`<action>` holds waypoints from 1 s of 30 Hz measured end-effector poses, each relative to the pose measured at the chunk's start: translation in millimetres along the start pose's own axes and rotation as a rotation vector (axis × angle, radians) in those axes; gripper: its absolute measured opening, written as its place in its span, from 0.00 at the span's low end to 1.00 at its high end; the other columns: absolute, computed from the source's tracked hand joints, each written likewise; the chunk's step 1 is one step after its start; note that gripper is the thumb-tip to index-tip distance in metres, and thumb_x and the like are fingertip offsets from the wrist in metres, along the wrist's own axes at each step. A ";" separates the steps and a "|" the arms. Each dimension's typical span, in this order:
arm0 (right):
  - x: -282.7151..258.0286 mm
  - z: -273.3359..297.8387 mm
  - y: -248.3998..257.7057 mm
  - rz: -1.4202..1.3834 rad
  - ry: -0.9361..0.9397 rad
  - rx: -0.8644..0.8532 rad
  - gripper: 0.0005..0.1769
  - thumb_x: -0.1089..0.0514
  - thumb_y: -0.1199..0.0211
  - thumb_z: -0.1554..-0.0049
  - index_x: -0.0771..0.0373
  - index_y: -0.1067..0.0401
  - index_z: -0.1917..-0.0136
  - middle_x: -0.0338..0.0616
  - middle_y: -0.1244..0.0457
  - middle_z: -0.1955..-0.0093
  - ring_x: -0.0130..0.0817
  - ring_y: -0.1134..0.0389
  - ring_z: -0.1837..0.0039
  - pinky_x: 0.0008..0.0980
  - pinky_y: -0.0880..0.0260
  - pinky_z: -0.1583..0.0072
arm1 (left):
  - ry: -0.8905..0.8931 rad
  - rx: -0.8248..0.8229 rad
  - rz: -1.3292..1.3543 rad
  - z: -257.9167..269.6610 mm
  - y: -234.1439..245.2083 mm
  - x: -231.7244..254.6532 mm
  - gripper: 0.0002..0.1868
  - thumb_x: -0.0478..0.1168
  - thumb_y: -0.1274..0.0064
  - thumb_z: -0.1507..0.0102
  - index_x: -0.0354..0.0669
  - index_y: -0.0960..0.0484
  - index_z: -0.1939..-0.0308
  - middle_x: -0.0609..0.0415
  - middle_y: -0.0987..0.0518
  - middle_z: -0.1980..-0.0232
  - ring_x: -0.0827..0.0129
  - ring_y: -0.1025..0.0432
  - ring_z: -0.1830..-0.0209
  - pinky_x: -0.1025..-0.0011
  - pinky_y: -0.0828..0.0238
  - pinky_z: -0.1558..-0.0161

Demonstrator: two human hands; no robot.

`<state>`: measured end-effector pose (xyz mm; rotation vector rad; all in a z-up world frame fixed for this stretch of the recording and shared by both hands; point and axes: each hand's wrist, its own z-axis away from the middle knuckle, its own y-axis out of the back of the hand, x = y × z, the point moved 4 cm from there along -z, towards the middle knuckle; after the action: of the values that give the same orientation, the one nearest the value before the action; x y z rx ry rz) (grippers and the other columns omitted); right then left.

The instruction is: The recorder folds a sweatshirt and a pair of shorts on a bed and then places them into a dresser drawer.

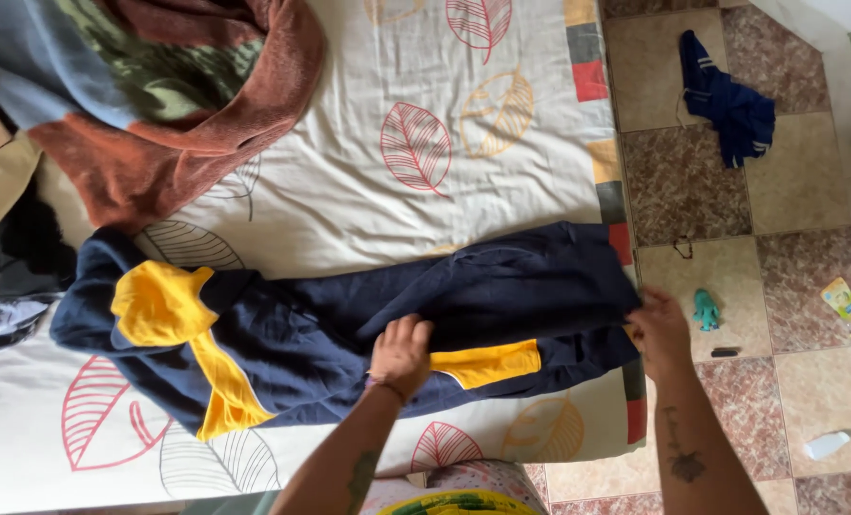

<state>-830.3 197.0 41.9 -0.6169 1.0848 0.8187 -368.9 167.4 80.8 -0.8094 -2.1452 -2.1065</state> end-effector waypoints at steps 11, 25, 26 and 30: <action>-90.8 -1.8 -72.1 -0.119 -0.284 -0.184 0.11 0.59 0.41 0.42 0.62 0.29 0.46 0.42 0.31 0.48 0.36 0.29 0.49 0.40 0.25 0.49 | 0.036 -0.111 0.064 14.4 49.4 -22.7 0.15 0.34 0.47 0.43 0.51 0.21 0.53 0.56 0.22 0.61 0.60 0.22 0.62 0.61 0.22 0.64; 79.4 -64.0 54.6 0.672 -0.228 -0.038 0.13 0.66 0.37 0.45 0.80 0.25 0.49 0.58 0.35 0.54 0.50 0.35 0.50 0.50 0.35 0.49 | -0.081 -0.322 0.025 63.3 30.5 -18.0 0.11 0.42 0.38 0.48 0.49 0.18 0.62 0.56 0.22 0.59 0.60 0.26 0.55 0.59 0.28 0.56; 59.6 -72.4 28.4 0.610 -0.040 -0.089 0.21 0.61 0.35 0.46 0.73 0.29 0.40 0.54 0.35 0.45 0.46 0.35 0.42 0.44 0.35 0.43 | -0.067 -0.336 0.049 62.7 29.1 -17.4 0.12 0.44 0.38 0.47 0.50 0.17 0.60 0.56 0.22 0.58 0.60 0.26 0.54 0.59 0.29 0.54; -85.4 -23.9 -120.0 1.191 0.682 -0.395 0.38 0.57 0.33 0.58 0.57 0.30 0.31 0.52 0.36 0.31 0.51 0.36 0.30 0.43 0.34 0.32 | -0.031 -0.405 0.083 52.1 32.4 -8.8 0.15 0.48 0.39 0.44 0.50 0.16 0.55 0.55 0.21 0.55 0.59 0.28 0.50 0.56 0.31 0.51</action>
<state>-763.9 87.5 118.5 -0.5526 1.9811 1.9698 -331.8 211.7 103.1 -0.9424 -1.6804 -2.5355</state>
